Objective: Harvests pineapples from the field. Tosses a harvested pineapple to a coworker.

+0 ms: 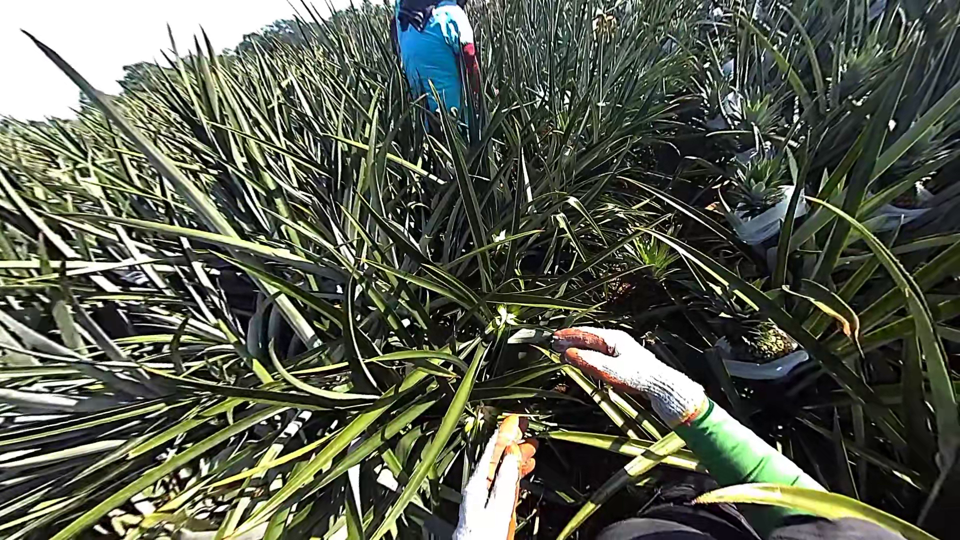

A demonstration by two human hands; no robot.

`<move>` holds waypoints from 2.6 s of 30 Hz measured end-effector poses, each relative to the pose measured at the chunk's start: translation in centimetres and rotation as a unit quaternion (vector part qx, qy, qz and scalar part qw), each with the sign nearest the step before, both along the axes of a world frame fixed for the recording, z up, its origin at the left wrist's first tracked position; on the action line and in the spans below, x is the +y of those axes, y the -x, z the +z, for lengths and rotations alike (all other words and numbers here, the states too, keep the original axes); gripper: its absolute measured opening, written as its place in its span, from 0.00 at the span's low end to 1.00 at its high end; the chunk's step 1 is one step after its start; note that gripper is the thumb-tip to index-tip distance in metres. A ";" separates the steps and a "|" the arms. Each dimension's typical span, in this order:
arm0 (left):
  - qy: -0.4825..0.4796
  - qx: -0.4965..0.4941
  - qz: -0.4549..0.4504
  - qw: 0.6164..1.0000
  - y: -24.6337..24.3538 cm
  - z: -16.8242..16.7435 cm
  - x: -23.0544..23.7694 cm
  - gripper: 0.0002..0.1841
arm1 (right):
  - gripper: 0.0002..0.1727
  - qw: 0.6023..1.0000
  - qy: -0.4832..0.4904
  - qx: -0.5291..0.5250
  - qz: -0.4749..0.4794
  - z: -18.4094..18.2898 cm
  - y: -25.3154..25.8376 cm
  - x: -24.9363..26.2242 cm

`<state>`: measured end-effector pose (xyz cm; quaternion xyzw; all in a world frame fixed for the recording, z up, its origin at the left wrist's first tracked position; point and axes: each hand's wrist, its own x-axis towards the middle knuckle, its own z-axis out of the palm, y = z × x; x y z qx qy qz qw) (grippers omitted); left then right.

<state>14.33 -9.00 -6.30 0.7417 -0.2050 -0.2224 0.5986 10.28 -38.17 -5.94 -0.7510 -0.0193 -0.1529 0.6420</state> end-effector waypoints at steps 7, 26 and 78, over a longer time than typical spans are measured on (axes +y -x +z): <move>0.008 -0.016 0.006 1.000 -0.1 -0.8 0.6 0.25 | 0.23 1.000 0.009 0.009 0.002 -0.1 0.0 0.1; 0.073 -0.016 -0.011 0.997 -0.1 -1.5 0.8 0.25 | 0.22 0.999 0.031 0.005 -0.019 1.2 0.9 0.4; 0.277 -0.305 -0.095 0.906 -9.7 17.1 -11.7 0.41 | 0.33 0.907 0.194 -0.364 -0.087 15.9 6.0 -7.1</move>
